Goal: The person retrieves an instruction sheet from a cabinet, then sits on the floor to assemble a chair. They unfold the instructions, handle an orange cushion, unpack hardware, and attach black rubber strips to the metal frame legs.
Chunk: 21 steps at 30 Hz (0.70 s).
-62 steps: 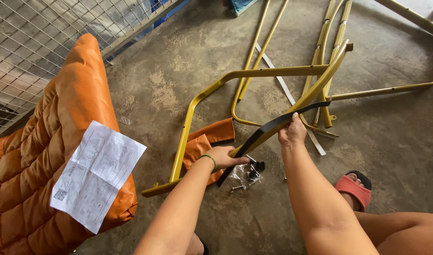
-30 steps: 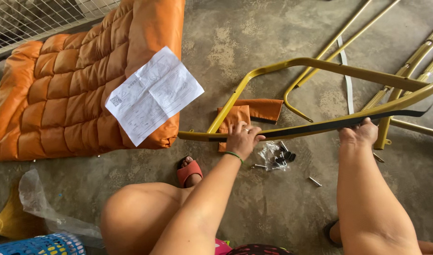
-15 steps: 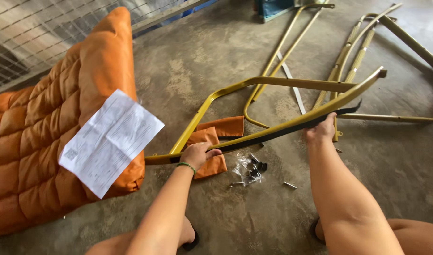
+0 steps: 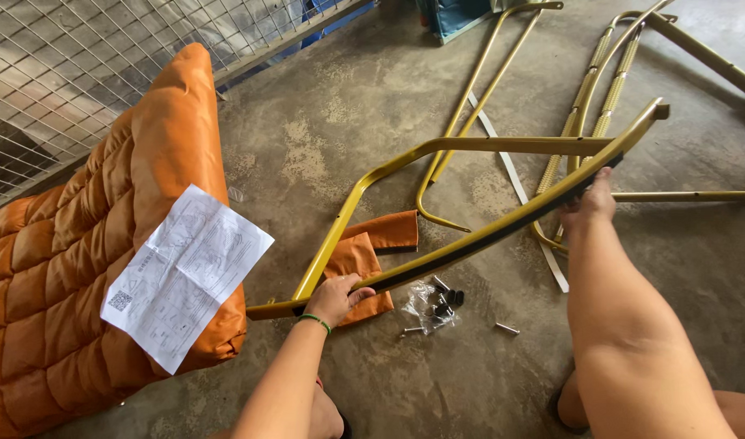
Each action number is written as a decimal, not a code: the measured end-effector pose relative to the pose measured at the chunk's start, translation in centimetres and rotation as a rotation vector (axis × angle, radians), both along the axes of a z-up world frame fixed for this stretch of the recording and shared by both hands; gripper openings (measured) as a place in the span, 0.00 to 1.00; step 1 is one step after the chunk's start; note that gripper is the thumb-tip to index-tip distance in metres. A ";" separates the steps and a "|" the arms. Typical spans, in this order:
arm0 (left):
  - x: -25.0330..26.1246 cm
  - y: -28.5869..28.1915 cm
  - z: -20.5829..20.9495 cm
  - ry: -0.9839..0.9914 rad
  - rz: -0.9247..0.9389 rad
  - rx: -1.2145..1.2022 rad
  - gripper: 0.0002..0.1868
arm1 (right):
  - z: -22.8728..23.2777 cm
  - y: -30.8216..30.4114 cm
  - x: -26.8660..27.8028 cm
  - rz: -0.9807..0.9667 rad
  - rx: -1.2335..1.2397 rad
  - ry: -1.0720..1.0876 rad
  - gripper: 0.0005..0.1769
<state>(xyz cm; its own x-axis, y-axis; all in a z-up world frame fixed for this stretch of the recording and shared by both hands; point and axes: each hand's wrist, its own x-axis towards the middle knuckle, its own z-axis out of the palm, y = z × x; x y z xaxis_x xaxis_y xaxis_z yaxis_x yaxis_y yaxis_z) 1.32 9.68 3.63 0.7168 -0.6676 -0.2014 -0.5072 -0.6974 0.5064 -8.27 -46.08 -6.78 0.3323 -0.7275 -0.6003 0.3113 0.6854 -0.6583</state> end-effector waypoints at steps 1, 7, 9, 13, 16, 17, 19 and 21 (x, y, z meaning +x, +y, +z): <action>-0.2 0.1 -0.3 0.007 -0.010 0.014 0.33 | -0.1 -0.3 -0.3 0.038 -0.003 -0.061 0.26; 0.2 -0.2 -2.6 0.057 -0.068 0.096 0.31 | -0.7 -0.6 -2.0 0.113 -0.014 -0.170 0.30; 1.0 -0.3 -3.4 0.029 -0.117 0.095 0.30 | -0.3 -0.2 -2.2 0.127 -0.030 -0.225 0.30; 2.6 -0.7 -5.0 0.024 -0.094 0.307 0.26 | 0.4 0.8 -3.0 0.214 -0.028 0.028 0.37; 4.4 -1.2 -5.6 -0.031 -0.059 0.328 0.23 | -0.2 1.5 -3.3 0.296 -0.050 -0.060 0.37; 4.8 -1.2 -5.7 -0.013 -0.030 0.354 0.22 | -0.7 1.8 -3.4 0.320 -0.054 -0.103 0.35; 5.6 -1.7 -5.9 0.033 0.005 0.440 0.21 | -1.7 2.0 -3.5 0.360 -0.072 -0.140 0.34; 6.3 -1.8 -6.0 0.089 0.017 0.560 0.20 | -2.6 2.1 -3.5 0.397 -0.096 -0.129 0.34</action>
<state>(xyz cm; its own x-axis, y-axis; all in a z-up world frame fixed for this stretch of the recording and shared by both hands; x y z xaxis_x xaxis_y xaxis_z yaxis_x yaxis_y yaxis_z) 7.63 7.84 -2.33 0.6906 -0.4300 -0.5815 -0.4659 -0.8795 0.0970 -11.78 -43.95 -9.36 0.6653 -0.5789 -0.4715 0.1197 0.7061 -0.6979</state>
